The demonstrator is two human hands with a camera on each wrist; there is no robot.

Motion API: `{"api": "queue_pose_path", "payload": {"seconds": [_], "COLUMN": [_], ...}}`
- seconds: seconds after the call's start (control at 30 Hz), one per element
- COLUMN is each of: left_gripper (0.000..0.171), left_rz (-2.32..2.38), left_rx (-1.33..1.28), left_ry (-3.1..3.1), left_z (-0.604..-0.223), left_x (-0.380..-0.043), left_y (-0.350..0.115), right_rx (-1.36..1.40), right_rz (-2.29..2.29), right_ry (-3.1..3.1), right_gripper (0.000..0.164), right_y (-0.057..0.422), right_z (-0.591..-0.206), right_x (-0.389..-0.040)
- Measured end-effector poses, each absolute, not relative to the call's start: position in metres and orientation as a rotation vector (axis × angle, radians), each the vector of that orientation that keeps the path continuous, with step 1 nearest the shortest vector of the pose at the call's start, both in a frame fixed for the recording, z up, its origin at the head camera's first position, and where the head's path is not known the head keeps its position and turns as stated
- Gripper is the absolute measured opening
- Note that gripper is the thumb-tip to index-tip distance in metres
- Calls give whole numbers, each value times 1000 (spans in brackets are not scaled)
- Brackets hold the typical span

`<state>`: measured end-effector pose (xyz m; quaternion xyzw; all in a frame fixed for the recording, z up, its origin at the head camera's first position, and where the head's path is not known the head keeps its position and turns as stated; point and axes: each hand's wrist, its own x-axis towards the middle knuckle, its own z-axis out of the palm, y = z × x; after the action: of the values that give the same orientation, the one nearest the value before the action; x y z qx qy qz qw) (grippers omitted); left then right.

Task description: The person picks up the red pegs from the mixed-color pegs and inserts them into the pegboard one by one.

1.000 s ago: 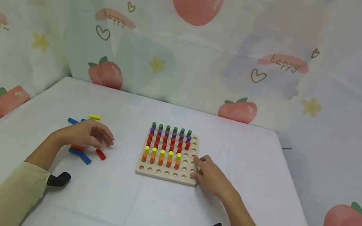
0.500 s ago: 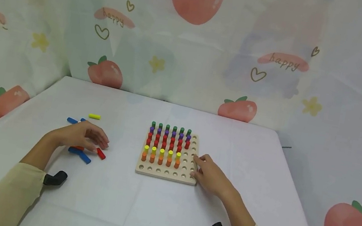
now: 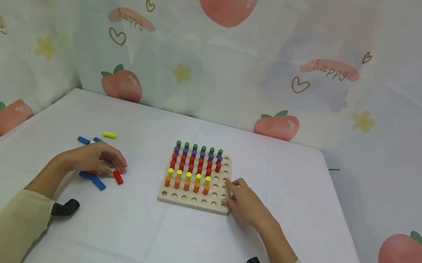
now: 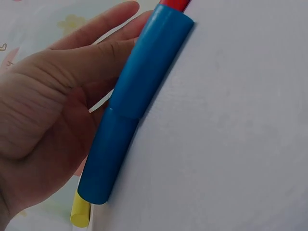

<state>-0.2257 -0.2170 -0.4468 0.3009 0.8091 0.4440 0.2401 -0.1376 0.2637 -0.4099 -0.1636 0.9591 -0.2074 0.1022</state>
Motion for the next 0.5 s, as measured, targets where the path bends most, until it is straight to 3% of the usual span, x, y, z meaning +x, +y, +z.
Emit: {"api": "queue_pose_path", "payload": {"seconds": [0.5], "left_gripper": [27], "left_rz": [1474], "left_rx": [878], "left_ry": [2167], "left_z": [-439], "left_x": [-228], "left_y": [-218], "right_rx": [-464], "right_rz": [-621], "right_ry": [2818], "right_gripper": [62], "right_y": [263], "right_z": [-410], "right_x": [-139]}}
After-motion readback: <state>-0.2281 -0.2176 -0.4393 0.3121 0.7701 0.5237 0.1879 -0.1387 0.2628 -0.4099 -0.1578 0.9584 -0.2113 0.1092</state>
